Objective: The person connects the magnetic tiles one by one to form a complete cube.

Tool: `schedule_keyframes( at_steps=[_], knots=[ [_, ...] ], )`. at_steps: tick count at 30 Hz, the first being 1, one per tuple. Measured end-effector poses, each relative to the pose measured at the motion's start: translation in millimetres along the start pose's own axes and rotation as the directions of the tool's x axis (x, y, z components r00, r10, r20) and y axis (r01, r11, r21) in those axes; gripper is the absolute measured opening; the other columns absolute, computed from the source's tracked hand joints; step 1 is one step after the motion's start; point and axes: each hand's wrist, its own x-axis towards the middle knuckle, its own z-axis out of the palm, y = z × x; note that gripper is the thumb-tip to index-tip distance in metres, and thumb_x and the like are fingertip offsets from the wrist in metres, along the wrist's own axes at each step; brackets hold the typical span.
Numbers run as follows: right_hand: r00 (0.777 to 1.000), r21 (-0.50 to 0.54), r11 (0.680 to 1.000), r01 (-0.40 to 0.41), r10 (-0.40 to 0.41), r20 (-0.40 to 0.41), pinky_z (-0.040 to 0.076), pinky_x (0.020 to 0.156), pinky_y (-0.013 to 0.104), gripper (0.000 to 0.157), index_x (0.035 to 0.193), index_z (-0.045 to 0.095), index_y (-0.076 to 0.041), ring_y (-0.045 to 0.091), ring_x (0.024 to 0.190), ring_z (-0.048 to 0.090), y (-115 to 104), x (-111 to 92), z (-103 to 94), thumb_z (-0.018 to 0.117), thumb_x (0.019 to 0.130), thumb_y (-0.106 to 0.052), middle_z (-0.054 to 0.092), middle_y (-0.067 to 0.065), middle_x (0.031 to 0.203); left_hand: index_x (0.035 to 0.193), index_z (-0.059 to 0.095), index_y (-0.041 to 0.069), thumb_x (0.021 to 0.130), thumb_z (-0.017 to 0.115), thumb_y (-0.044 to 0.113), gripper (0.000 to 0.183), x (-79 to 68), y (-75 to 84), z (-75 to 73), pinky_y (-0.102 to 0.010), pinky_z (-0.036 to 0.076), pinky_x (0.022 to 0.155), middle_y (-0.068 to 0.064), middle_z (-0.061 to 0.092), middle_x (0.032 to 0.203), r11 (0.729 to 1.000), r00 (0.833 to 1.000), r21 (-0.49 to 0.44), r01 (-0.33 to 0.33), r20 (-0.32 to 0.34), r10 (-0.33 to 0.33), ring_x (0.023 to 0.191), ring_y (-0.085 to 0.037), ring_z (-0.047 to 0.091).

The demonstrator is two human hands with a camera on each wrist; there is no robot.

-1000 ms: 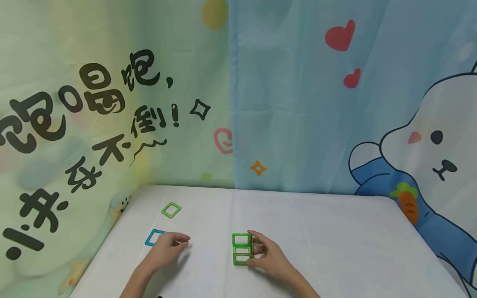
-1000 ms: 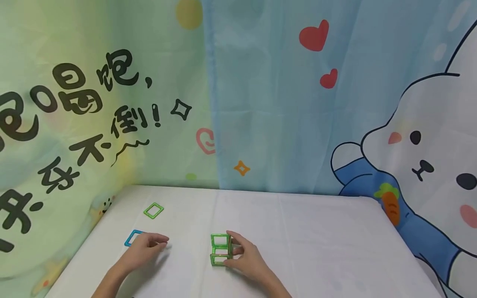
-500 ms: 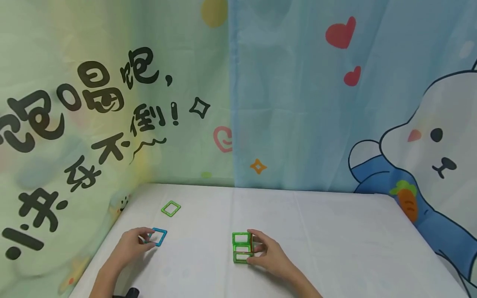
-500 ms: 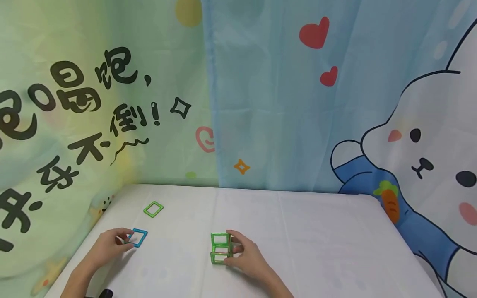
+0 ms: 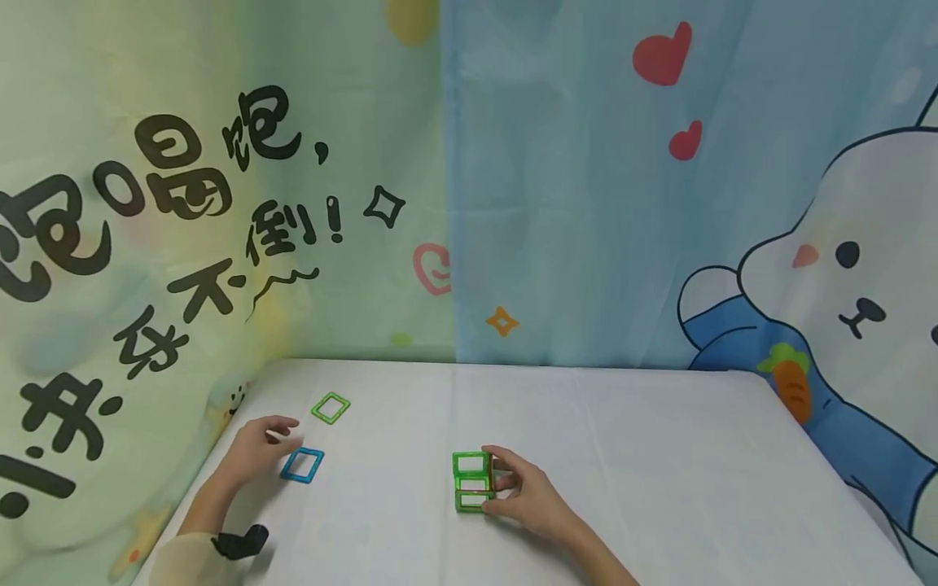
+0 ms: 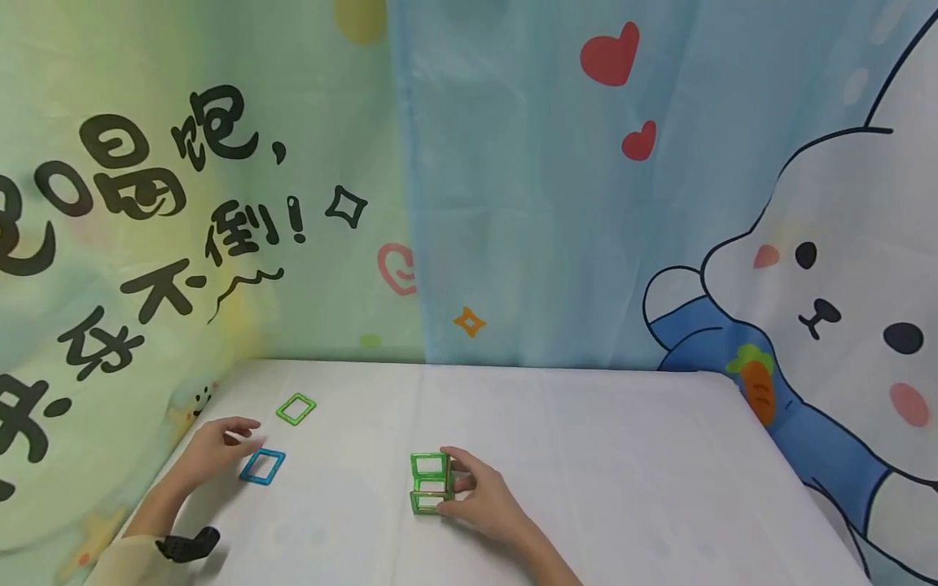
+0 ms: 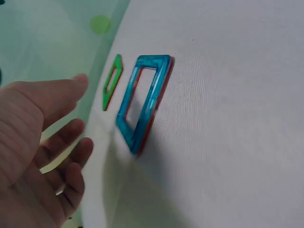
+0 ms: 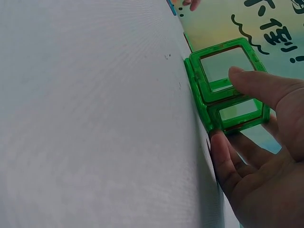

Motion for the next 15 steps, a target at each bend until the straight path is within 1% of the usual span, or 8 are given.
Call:
schedule_keyframes(
  at_steps=[3, 5, 7, 11, 15],
  knots=[
    [1.0, -0.007, 1.0, 0.015, -0.014, 0.007, 0.051, 0.069, 0.027, 0.078, 0.142, 0.044, -0.003, 0.023, 0.091, 0.058, -1, 3, -1.3, 0.082, 0.074, -0.002, 0.055, 0.025, 0.128, 0.118, 0.065, -0.001, 0.088, 0.072, 0.017, 0.035, 12.1, 1.1, 3.1, -0.045, 0.052, 0.078, -0.02, 0.063, 0.111, 1.0, 1.0, -0.017, -0.005, -0.013, 0.005, 0.095, -0.034, 0.062],
    [1.0, -0.017, 1.0, 0.016, -0.016, 0.01, 0.051, 0.07, 0.027, 0.078, 0.142, 0.044, -0.003, 0.024, 0.092, 0.057, -1, 3, -1.9, 0.082, 0.075, -0.002, 0.055, 0.025, 0.128, 0.118, 0.065, 0.0, 0.089, 0.072, 0.017, 0.035, 19.6, 1.7, 6.6, -0.044, 0.051, 0.079, -0.02, 0.062, 0.113, 1.0, 1.0, -0.024, -0.005, -0.012, 0.005, 0.097, -0.033, 0.062],
    [1.0, -0.024, 1.0, 0.016, -0.015, 0.017, 0.051, 0.071, 0.027, 0.078, 0.142, 0.043, -0.003, 0.024, 0.092, 0.058, -2, 3, -1.9, 0.082, 0.075, -0.002, 0.054, 0.025, 0.129, 0.119, 0.065, 0.001, 0.089, 0.072, 0.016, 0.034, 25.5, 2.7, 9.9, -0.044, 0.051, 0.079, -0.019, 0.062, 0.114, 0.999, 1.0, -0.033, -0.004, 0.004, 0.004, 0.098, -0.033, 0.061],
    [0.999, -0.033, 0.999, 0.012, -0.011, 0.03, 0.051, 0.071, 0.027, 0.079, 0.143, 0.041, -0.002, 0.023, 0.092, 0.059, -3, 2, -1.0, 0.081, 0.076, -0.004, 0.054, 0.026, 0.128, 0.118, 0.066, 0.002, 0.087, 0.073, 0.012, 0.033, 34.7, 4.9, 14.8, -0.042, 0.051, 0.077, -0.017, 0.062, 0.113, 0.999, 1.0, -0.032, 0.004, 0.026, -0.003, 0.097, -0.031, 0.061],
    [0.999, -0.034, 0.999, 0.012, -0.011, 0.039, 0.05, 0.07, 0.027, 0.079, 0.144, 0.04, -0.001, 0.023, 0.092, 0.06, -3, 1, -0.4, 0.081, 0.076, -0.004, 0.054, 0.026, 0.128, 0.12, 0.065, 0.002, 0.085, 0.076, 0.013, 0.038, 41.5, 7.5, 16.2, -0.042, 0.05, 0.077, -0.019, 0.06, 0.115, 0.999, 0.999, -0.03, 0.033, 0.037, -0.032, 0.099, -0.032, 0.059]
  ],
)
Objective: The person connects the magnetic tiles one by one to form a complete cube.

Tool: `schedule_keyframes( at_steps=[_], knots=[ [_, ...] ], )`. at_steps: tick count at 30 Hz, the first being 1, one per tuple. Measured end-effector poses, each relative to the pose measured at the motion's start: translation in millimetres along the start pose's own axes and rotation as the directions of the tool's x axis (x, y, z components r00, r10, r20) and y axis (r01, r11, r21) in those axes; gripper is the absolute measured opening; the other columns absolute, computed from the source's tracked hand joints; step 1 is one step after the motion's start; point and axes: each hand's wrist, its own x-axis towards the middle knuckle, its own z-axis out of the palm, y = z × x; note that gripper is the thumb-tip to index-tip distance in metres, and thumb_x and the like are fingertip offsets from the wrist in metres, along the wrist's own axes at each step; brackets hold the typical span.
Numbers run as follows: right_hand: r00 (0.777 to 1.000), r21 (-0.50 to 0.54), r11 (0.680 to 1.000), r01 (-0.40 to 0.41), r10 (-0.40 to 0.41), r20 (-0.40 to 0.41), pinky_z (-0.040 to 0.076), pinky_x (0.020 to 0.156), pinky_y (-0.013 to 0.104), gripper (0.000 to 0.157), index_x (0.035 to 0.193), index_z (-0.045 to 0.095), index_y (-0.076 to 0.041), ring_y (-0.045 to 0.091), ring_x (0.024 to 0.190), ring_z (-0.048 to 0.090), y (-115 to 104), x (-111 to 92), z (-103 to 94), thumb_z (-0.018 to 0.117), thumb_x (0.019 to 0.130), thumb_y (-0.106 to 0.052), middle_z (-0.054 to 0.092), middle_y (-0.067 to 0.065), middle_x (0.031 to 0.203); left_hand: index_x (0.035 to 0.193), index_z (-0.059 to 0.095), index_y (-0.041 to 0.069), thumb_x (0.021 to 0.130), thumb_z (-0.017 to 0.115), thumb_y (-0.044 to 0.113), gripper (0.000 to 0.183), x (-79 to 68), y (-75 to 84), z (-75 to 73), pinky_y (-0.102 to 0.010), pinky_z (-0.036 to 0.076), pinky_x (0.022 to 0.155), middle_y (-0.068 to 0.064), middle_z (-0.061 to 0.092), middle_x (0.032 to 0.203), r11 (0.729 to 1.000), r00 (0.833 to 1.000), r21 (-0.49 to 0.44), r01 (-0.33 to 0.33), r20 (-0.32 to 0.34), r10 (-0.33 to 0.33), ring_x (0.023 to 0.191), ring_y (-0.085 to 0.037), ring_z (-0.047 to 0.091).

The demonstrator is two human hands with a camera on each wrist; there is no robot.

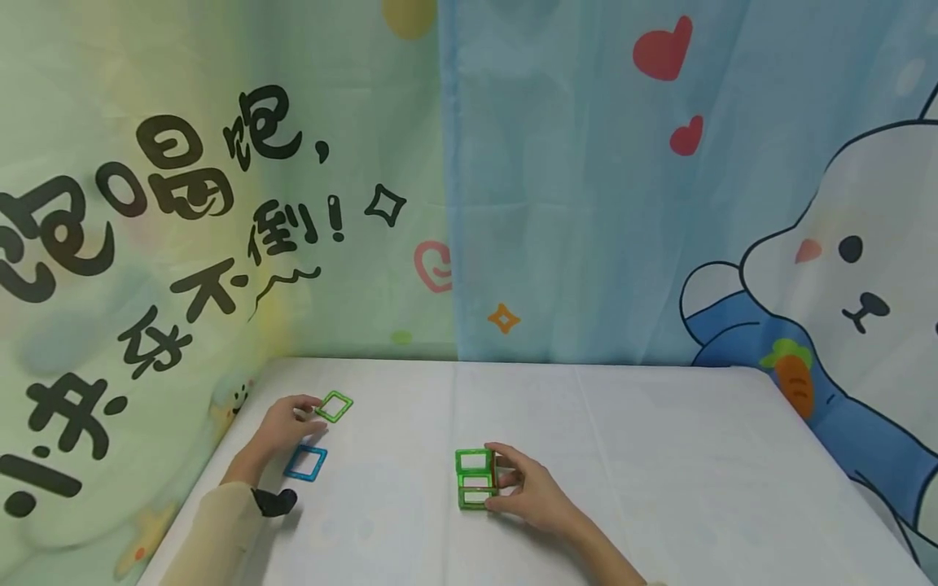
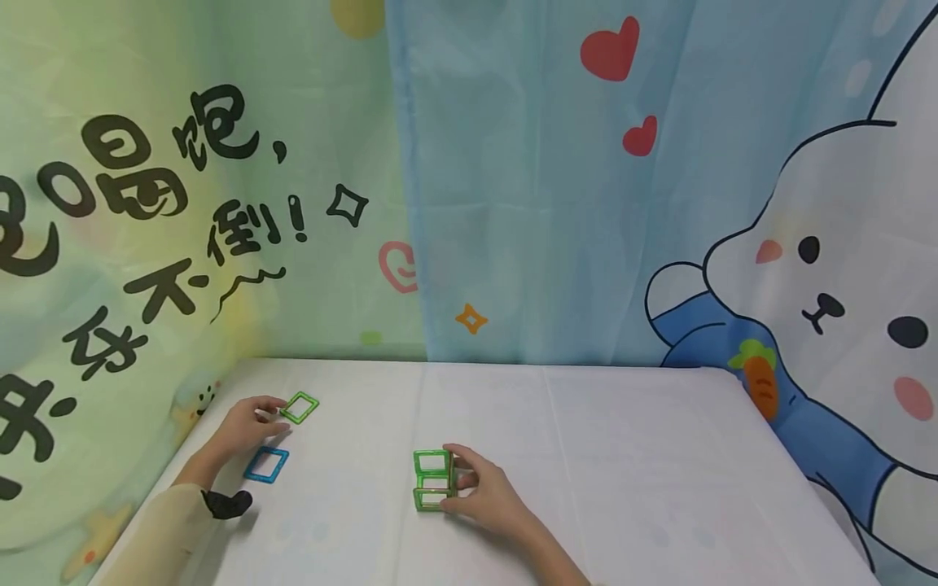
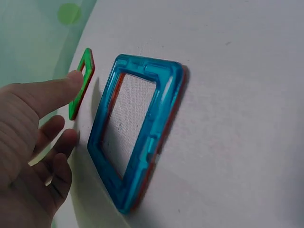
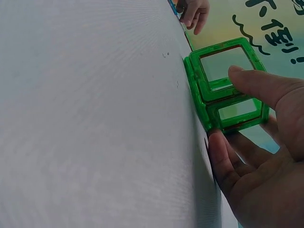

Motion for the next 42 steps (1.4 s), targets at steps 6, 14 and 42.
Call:
schedule_keyframes(
  at_steps=[6, 14, 42],
  knots=[
    [1.0, -0.002, 1.0, 0.008, -0.008, 0.0, 0.051, 0.07, 0.027, 0.078, 0.144, 0.041, -0.002, 0.024, 0.093, 0.06, 1, 1, -1.7, 0.081, 0.077, -0.004, 0.054, 0.026, 0.128, 0.131, 0.058, 0.005, 0.08, 0.081, 0.021, 0.058, 13.6, 1.7, -1.2, -0.048, 0.046, 0.083, -0.022, 0.056, 0.122, 0.997, 0.997, 0.064, 0.031, 0.068, -0.036, 0.104, -0.034, 0.055],
    [1.0, 0.007, 1.0, -0.004, 0.004, 0.01, 0.051, 0.072, 0.028, 0.079, 0.144, 0.04, -0.001, 0.024, 0.093, 0.06, 1, 1, -0.3, 0.081, 0.077, -0.005, 0.053, 0.026, 0.129, 0.138, 0.048, 0.001, 0.076, 0.085, 0.023, 0.076, 22.5, 9.8, 0.1, -0.044, 0.044, 0.079, -0.015, 0.057, 0.103, 0.997, 0.991, 0.07, 0.007, 0.132, -0.016, 0.091, -0.028, 0.052],
    [1.0, 0.006, 1.0, -0.014, 0.014, 0.005, 0.051, 0.072, 0.027, 0.078, 0.144, 0.041, -0.002, 0.024, 0.093, 0.059, 0, -1, 0.0, 0.081, 0.077, -0.004, 0.054, 0.025, 0.129, 0.115, 0.066, 0.003, 0.075, 0.083, 0.042, 0.059, 37.6, 31.4, 29.9, -0.043, 0.045, 0.083, -0.008, 0.06, 0.103, 0.96, 0.977, 0.199, -0.199, 0.118, 0.178, 0.093, -0.025, 0.054]
  ],
)
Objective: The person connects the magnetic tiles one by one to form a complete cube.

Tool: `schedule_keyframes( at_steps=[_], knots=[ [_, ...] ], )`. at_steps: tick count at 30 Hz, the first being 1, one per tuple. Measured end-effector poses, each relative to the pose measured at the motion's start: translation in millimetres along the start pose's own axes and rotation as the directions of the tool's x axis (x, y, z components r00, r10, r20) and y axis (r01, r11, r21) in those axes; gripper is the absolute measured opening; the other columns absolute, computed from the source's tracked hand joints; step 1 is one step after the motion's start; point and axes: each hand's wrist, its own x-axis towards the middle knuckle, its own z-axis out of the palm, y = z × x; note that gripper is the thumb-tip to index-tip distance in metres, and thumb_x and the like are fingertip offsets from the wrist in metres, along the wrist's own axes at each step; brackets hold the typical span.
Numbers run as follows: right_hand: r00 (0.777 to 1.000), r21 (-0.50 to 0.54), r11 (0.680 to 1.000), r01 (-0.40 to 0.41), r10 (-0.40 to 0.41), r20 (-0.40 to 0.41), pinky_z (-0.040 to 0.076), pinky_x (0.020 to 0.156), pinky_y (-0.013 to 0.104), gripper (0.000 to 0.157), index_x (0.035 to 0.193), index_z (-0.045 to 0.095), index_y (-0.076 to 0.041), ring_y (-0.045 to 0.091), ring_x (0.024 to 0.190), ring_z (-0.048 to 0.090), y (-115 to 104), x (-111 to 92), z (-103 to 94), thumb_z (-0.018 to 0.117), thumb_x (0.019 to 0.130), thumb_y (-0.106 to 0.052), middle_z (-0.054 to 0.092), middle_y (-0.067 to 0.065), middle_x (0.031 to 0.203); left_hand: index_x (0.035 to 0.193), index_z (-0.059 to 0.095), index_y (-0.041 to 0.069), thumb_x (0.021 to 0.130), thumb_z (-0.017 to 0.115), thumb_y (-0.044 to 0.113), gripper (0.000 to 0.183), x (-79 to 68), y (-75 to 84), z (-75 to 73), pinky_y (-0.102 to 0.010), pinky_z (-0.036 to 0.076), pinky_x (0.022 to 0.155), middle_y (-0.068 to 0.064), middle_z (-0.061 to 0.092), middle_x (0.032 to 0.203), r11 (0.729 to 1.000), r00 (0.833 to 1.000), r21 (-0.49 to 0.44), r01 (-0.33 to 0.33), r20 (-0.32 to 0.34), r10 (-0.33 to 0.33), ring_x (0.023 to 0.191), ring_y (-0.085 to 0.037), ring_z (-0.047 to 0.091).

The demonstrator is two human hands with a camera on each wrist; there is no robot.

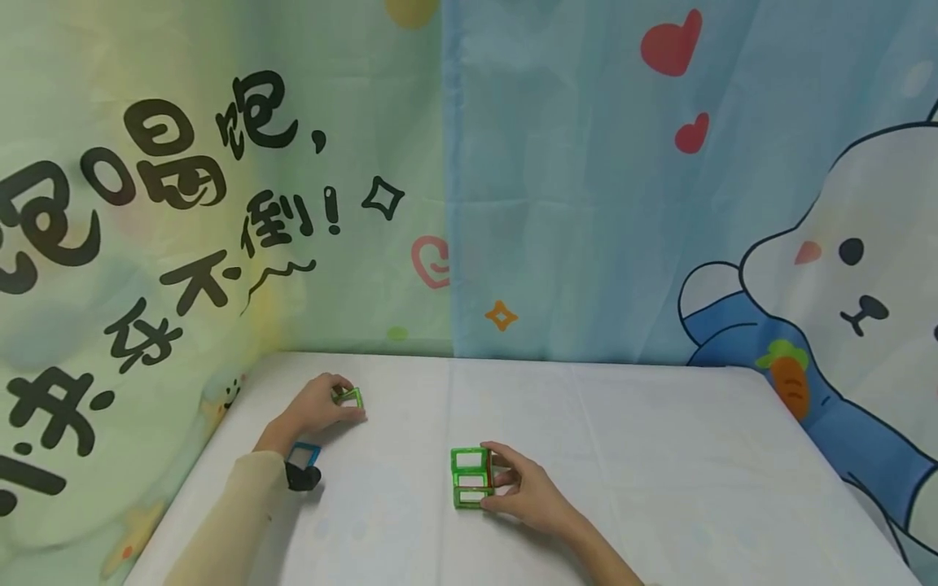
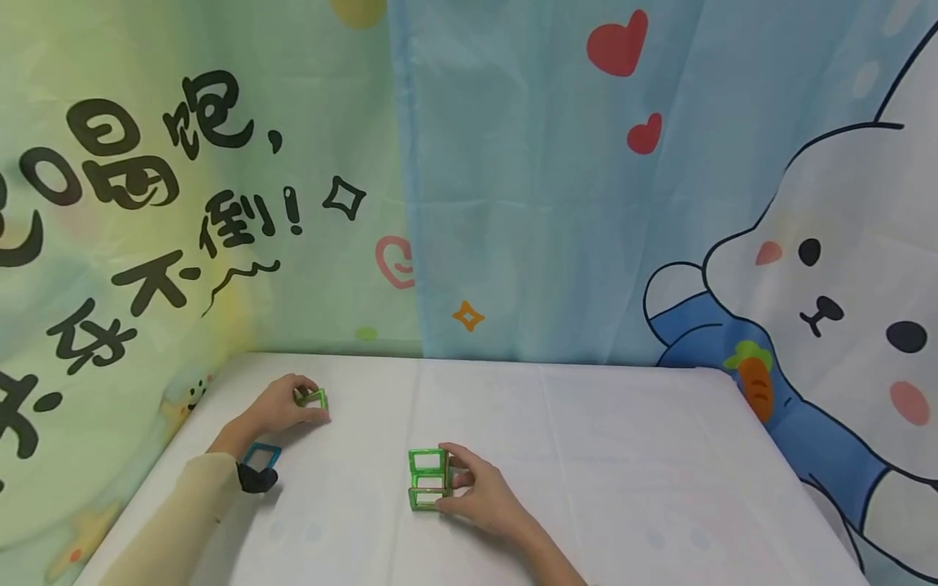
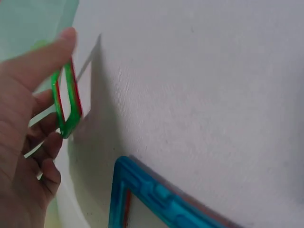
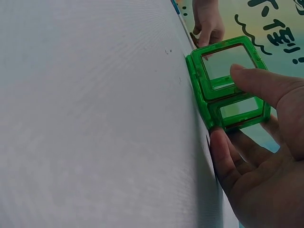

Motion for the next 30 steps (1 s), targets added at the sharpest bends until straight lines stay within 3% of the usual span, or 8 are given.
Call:
schedule_keyframes(
  at_steps=[7, 13, 20, 25, 30],
  knots=[
    [1.0, 0.0, 1.0, 0.003, -0.003, -0.001, 0.051, 0.072, 0.027, 0.078, 0.144, 0.04, -0.001, 0.024, 0.093, 0.059, -1, 1, -1.4, 0.08, 0.077, -0.004, 0.054, 0.026, 0.129, 0.121, 0.063, 0.004, 0.083, 0.076, 0.041, 0.054, -6.2, 9.8, 2.7, -0.036, 0.047, 0.072, -0.007, 0.061, 0.105, 0.997, 1.0, -0.081, -0.011, -0.03, 0.008, 0.088, -0.02, 0.057],
    [1.0, -0.003, 1.0, -0.004, 0.004, -0.012, 0.051, 0.073, 0.027, 0.078, 0.144, 0.041, -0.003, 0.023, 0.093, 0.059, 0, 0, -0.6, 0.081, 0.077, -0.004, 0.054, 0.025, 0.129, 0.118, 0.065, 0.007, 0.082, 0.077, 0.042, 0.052, -14.3, 17.6, 11.0, -0.034, 0.048, 0.067, -0.004, 0.066, 0.104, 0.986, 0.995, -0.147, -0.079, -0.07, 0.07, 0.08, -0.016, 0.06],
    [1.0, 0.006, 1.0, -0.011, 0.011, -0.006, 0.051, 0.072, 0.027, 0.079, 0.144, 0.041, -0.004, 0.023, 0.094, 0.059, 1, 0, 2.7, 0.081, 0.076, -0.006, 0.053, 0.026, 0.131, 0.114, 0.068, 0.006, 0.079, 0.08, 0.034, 0.046, -31.9, 34.8, 23.6, -0.029, 0.04, 0.059, 0.002, 0.059, 0.085, 0.974, 0.979, -0.171, -0.146, -0.165, 0.118, 0.067, -0.012, 0.048],
    [1.0, 0.009, 1.0, -0.012, 0.012, -0.02, 0.051, 0.072, 0.027, 0.079, 0.144, 0.042, -0.004, 0.023, 0.093, 0.059, 1, 0, 2.5, 0.082, 0.076, -0.004, 0.053, 0.026, 0.131, 0.116, 0.067, 0.007, 0.08, 0.08, 0.033, 0.046, -40.9, 51.4, 34.4, -0.025, 0.034, 0.052, 0.006, 0.053, 0.073, 0.961, 0.981, -0.23, -0.153, -0.154, 0.119, 0.056, -0.008, 0.04],
    [1.0, 0.01, 1.0, 0.002, -0.001, -0.014, 0.051, 0.071, 0.027, 0.079, 0.144, 0.041, -0.004, 0.022, 0.093, 0.059, 1, 1, 0.5, 0.082, 0.076, -0.004, 0.053, 0.026, 0.131, 0.118, 0.067, 0.008, 0.08, 0.08, 0.034, 0.047, -49.4, 64.9, 46.6, -0.024, 0.035, 0.05, 0.008, 0.052, 0.073, 0.949, 0.974, -0.247, -0.198, -0.157, 0.162, 0.056, -0.006, 0.041]
  ],
)
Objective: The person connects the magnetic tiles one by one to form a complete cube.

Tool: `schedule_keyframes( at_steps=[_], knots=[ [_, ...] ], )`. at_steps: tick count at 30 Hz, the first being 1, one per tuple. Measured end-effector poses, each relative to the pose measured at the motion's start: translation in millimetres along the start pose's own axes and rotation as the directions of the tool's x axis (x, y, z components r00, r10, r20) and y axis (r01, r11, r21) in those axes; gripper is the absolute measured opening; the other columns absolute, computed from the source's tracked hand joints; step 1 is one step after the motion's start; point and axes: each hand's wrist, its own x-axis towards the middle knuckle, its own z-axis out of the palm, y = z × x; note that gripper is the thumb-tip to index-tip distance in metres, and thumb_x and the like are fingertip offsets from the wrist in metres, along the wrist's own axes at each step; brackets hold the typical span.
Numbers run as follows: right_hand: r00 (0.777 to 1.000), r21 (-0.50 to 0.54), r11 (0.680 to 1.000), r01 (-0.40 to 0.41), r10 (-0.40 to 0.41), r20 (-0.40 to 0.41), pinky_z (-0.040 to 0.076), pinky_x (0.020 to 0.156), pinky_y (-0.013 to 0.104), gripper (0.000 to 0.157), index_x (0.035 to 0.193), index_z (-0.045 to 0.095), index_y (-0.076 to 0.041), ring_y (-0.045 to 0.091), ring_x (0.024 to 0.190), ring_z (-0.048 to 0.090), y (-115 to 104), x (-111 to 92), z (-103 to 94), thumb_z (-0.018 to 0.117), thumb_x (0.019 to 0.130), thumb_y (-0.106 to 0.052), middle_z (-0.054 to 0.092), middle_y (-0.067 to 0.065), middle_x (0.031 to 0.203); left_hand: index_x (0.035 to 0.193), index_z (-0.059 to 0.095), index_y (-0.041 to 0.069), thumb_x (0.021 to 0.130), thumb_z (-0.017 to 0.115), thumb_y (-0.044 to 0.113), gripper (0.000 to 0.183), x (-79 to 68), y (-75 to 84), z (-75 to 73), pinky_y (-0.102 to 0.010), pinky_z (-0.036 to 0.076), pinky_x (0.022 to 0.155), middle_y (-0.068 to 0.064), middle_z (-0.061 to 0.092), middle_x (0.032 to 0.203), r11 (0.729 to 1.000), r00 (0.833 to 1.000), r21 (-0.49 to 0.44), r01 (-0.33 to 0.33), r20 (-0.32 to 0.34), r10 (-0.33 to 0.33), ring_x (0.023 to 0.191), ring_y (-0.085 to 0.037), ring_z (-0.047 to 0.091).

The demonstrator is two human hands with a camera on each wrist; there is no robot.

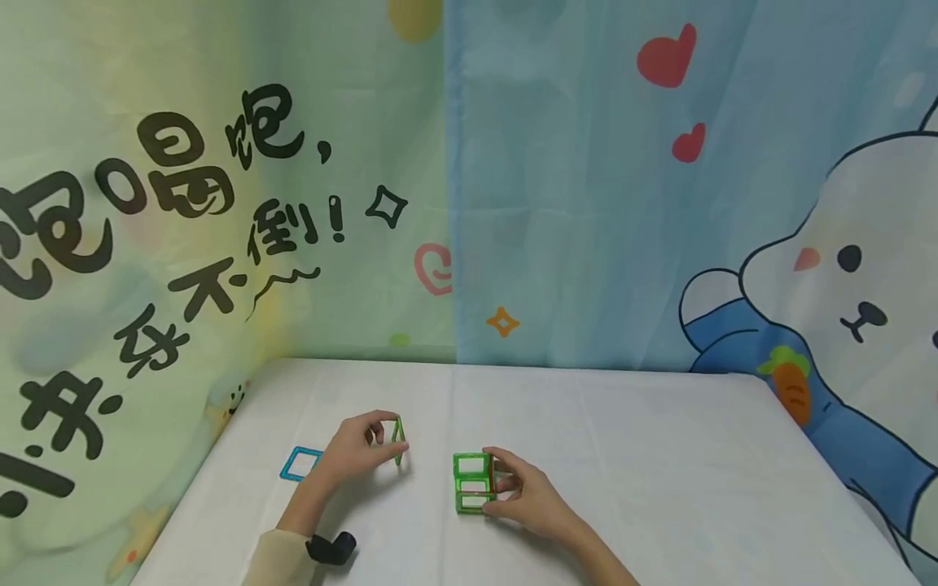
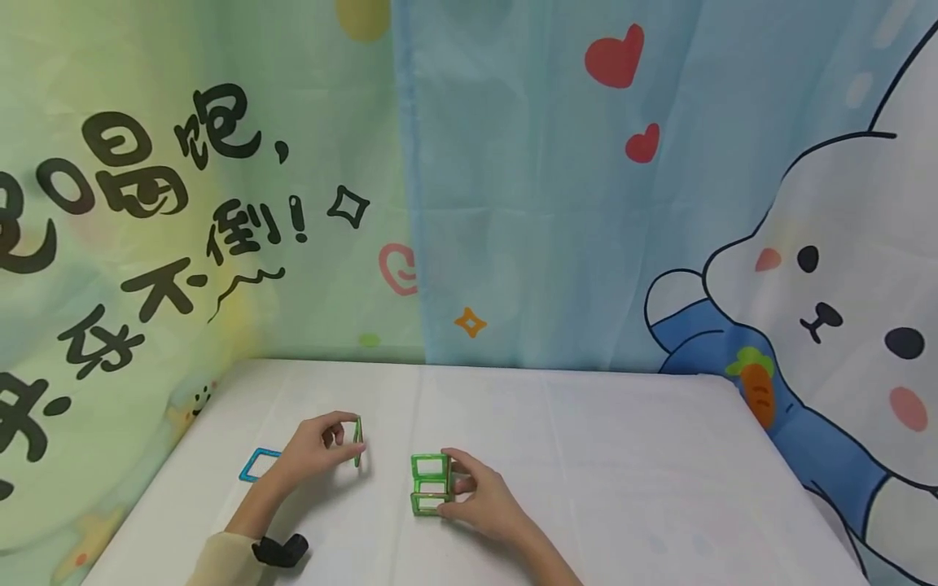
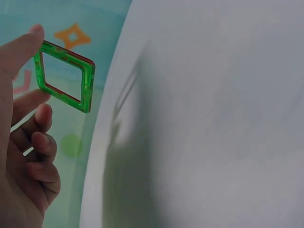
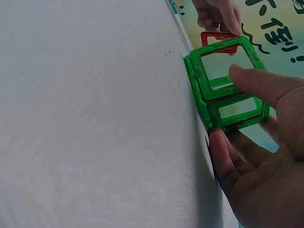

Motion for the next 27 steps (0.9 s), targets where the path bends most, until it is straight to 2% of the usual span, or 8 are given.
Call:
schedule_keyframes(
  at_steps=[5, 11, 19, 27],
  knots=[
    [1.0, 0.005, 1.0, 0.009, -0.009, -0.006, 0.051, 0.072, 0.027, 0.079, 0.144, 0.041, -0.004, 0.022, 0.093, 0.058, 1, 1, -1.7, 0.081, 0.076, -0.004, 0.053, 0.025, 0.131, 0.117, 0.067, 0.008, 0.081, 0.079, 0.034, 0.046, -4.3, 10.5, 15.3, -0.025, 0.039, 0.053, 0.009, 0.056, 0.079, 0.998, 0.999, -0.038, -0.039, 0.007, 0.039, 0.064, -0.008, 0.047],
    [1.0, -0.001, 1.0, 0.005, -0.005, 0.006, 0.051, 0.073, 0.027, 0.079, 0.144, 0.041, -0.003, 0.023, 0.093, 0.058, 3, 0, -0.8, 0.081, 0.077, -0.005, 0.053, 0.025, 0.131, 0.12, 0.066, 0.006, 0.081, 0.079, 0.033, 0.049, -12.0, 18.6, 29.2, -0.027, 0.045, 0.061, 0.009, 0.065, 0.087, 0.996, 0.998, -0.089, -0.031, 0.052, 0.036, 0.073, -0.01, 0.055],
    [1.0, -0.002, 1.0, 0.016, -0.016, 0.012, 0.051, 0.073, 0.027, 0.078, 0.144, 0.041, -0.002, 0.024, 0.094, 0.059, -1, -2, 2.4, 0.081, 0.078, -0.006, 0.054, 0.025, 0.13, 0.121, 0.066, 0.005, 0.082, 0.079, 0.035, 0.051, -23.3, 26.3, 39.0, -0.027, 0.048, 0.064, 0.007, 0.069, 0.091, 0.989, 0.996, -0.144, -0.034, 0.08, 0.046, 0.074, -0.008, 0.06],
    [1.0, -0.035, 0.999, 0.017, -0.017, 0.003, 0.051, 0.073, 0.027, 0.077, 0.144, 0.041, -0.002, 0.023, 0.093, 0.06, 2, -4, 0.5, 0.08, 0.078, -0.006, 0.054, 0.025, 0.129, 0.121, 0.065, 0.004, 0.083, 0.078, 0.036, 0.052, -27.8, 32.1, 46.5, -0.027, 0.048, 0.063, 0.005, 0.069, 0.092, 0.984, 0.992, -0.17, -0.054, 0.099, 0.072, 0.074, -0.008, 0.061]
  ],
)
